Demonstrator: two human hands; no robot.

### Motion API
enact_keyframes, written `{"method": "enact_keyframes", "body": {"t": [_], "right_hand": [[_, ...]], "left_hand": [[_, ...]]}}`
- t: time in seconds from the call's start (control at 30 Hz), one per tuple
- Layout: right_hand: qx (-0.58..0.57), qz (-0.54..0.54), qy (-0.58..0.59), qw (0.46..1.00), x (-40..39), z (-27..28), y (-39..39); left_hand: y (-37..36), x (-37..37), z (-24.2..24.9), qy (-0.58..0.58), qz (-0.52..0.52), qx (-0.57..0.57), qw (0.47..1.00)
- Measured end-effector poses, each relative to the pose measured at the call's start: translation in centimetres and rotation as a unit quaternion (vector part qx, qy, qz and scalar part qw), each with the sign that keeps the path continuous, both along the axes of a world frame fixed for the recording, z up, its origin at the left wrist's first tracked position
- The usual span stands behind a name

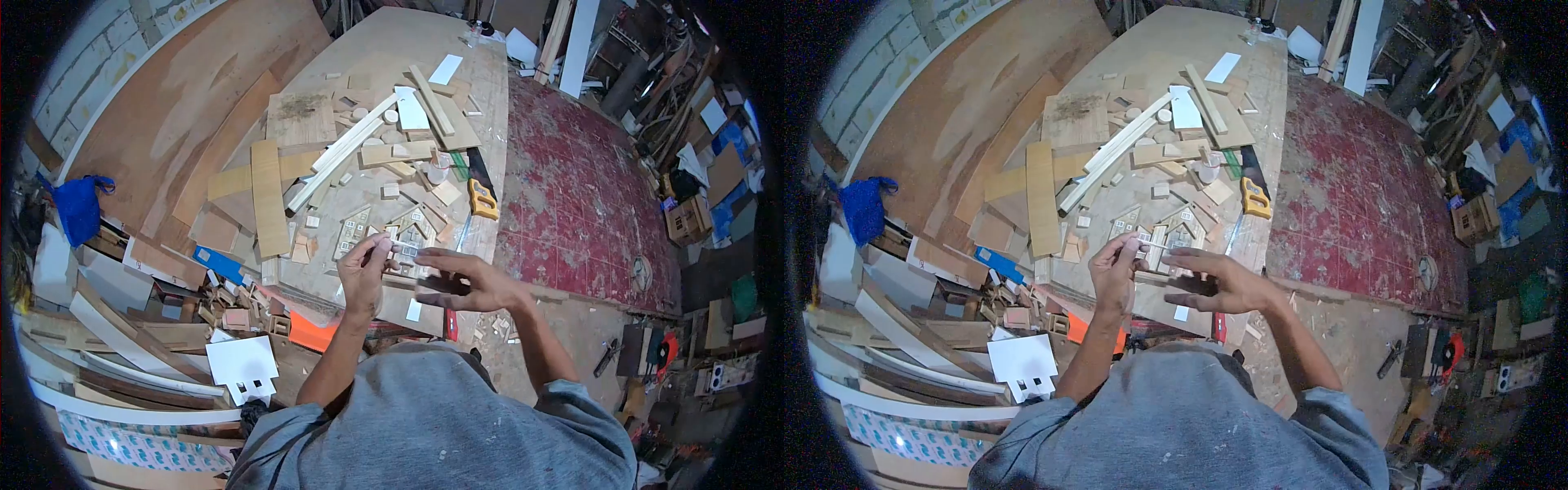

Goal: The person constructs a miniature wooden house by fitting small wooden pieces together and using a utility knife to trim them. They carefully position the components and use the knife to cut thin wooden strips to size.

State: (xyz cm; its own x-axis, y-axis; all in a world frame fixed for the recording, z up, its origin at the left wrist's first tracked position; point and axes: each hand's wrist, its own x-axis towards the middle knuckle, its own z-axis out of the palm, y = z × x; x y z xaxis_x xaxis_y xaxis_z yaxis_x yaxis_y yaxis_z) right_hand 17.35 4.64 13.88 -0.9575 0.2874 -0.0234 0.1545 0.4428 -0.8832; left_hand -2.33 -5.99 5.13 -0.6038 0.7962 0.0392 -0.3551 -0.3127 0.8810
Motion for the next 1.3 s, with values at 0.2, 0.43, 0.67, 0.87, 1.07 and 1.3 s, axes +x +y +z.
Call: {"method": "enact_keyframes", "body": {"t": [0.2,0.43,0.67,0.87,1.07,1.3], "right_hand": [[-0.17,-0.1,0.056,0.979,-0.8,-2.5,-1.5],[-0.079,-0.089,0.04,0.992,-1.3,-2.9,-1.6],[-0.002,-0.069,0.05,0.996,-1.1,-2.3,0.0],[0.076,-0.029,0.011,0.997,-0.4,-1.8,1.4],[0.096,-0.033,0.126,0.987,0.0,-3.7,1.9],[0.239,-0.257,0.15,0.924,-0.2,-3.5,-0.8]], "left_hand": [[-0.1,2.0,-0.4,-0.039,0.035,0.021,0.998],[-0.4,2.2,-0.9,0.09,0.089,-0.008,0.992],[-1.0,1.8,0.4,-0.021,0.002,-0.037,0.999],[-1.1,0.5,0.8,-0.013,-0.147,-0.134,0.98],[-0.9,1.1,0.3,0.035,-0.129,-0.16,0.978],[-0.6,1.9,-0.7,0.078,-0.121,-0.153,0.978]]}}
